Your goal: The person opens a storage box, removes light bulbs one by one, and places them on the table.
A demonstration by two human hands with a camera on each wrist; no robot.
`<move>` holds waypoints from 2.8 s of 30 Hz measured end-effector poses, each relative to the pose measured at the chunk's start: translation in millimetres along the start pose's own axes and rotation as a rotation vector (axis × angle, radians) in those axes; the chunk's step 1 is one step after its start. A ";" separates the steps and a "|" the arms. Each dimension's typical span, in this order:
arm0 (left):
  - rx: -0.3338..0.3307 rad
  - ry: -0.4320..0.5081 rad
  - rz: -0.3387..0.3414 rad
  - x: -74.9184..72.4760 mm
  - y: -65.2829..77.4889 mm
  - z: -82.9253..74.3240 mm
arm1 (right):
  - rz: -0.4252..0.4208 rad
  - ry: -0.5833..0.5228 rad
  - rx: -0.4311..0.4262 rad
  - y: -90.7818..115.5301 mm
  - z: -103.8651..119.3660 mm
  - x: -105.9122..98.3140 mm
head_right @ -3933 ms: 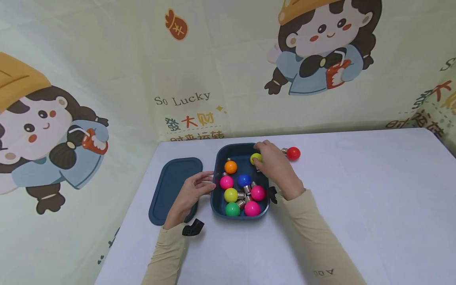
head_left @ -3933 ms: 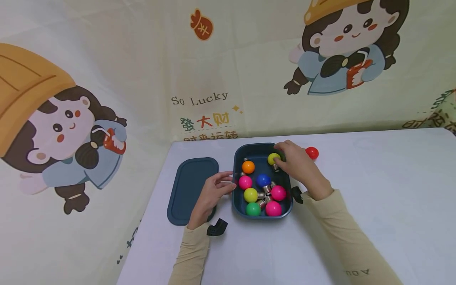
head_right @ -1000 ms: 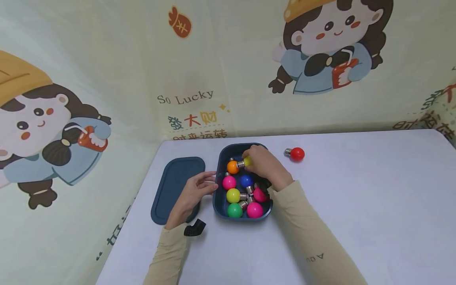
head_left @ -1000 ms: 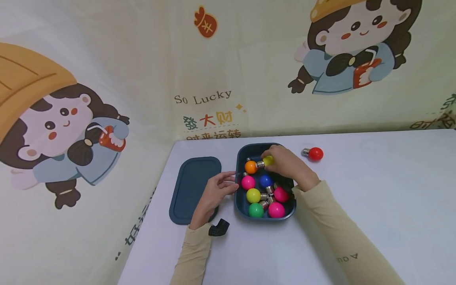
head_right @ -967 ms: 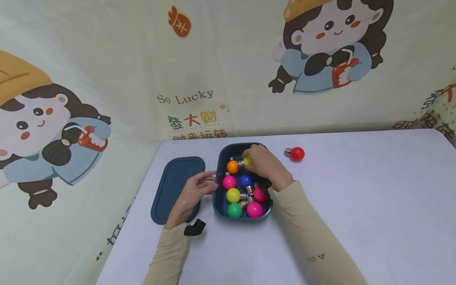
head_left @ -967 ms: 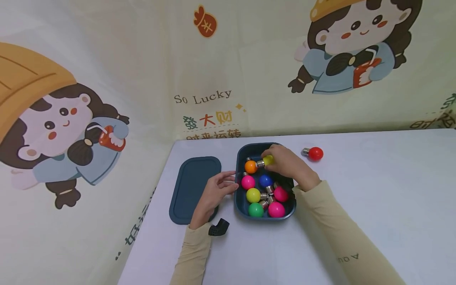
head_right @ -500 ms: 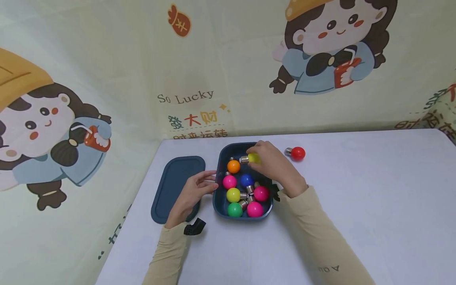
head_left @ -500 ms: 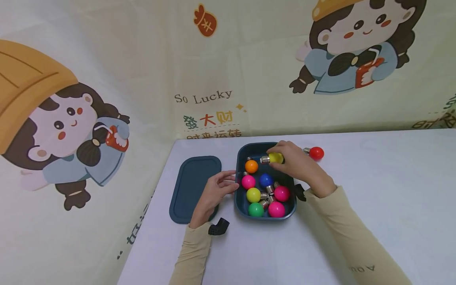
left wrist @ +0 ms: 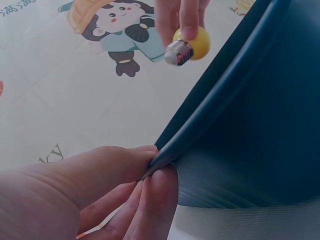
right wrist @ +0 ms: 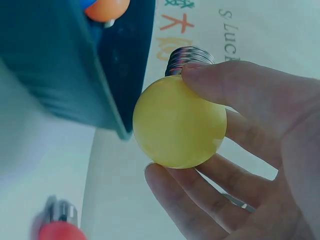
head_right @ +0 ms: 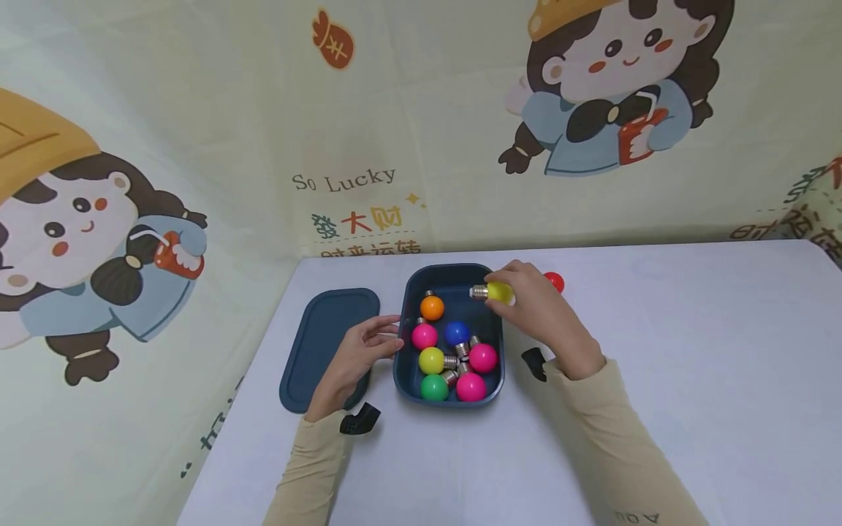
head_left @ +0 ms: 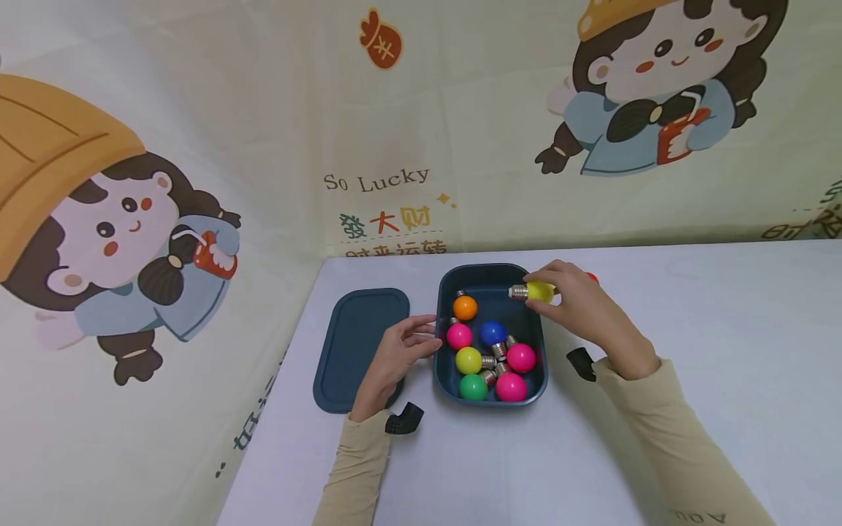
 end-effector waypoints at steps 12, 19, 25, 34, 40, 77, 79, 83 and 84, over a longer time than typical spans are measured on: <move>0.007 -0.008 -0.007 -0.3 1.4 -1.4 | -0.074 0.033 0.021 7.5 -20.0 -12.1; 0.006 -0.010 -0.007 -0.6 2.1 -1.0 | -0.072 0.039 0.054 10.7 -34.4 -10.9; 0.004 -0.003 -0.002 -0.9 3.2 0.2 | -0.067 0.053 0.048 12.7 -46.0 -8.9; 0.012 -0.002 -0.001 -0.9 4.1 0.2 | -0.055 0.091 0.066 16.0 -61.2 -7.1; 0.007 -0.001 -0.005 -1.9 2.5 0.7 | -0.025 0.114 0.088 14.5 -66.7 -4.6; 0.042 -0.009 -0.037 -3.9 -6.5 31.0 | 0.010 0.142 0.135 11.0 -90.5 4.5; 0.041 -0.008 -0.038 -3.4 -5.4 31.0 | 0.013 0.142 0.137 12.1 -90.6 4.4; 0.039 -0.009 -0.039 -3.4 -3.8 31.2 | 0.014 0.143 0.144 13.8 -89.7 3.9; 0.039 -0.010 -0.039 -3.5 -3.7 31.0 | 0.012 0.143 0.147 14.1 -89.2 3.5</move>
Point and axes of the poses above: each hand's wrist, its own y-axis away from the middle knuckle, its own x-axis out of the palm, z = x × y, the point moved 4 cm from there along -y, towards the middle knuckle, and after that the axes turned 14 degrees about x, right-handed, at the moved point
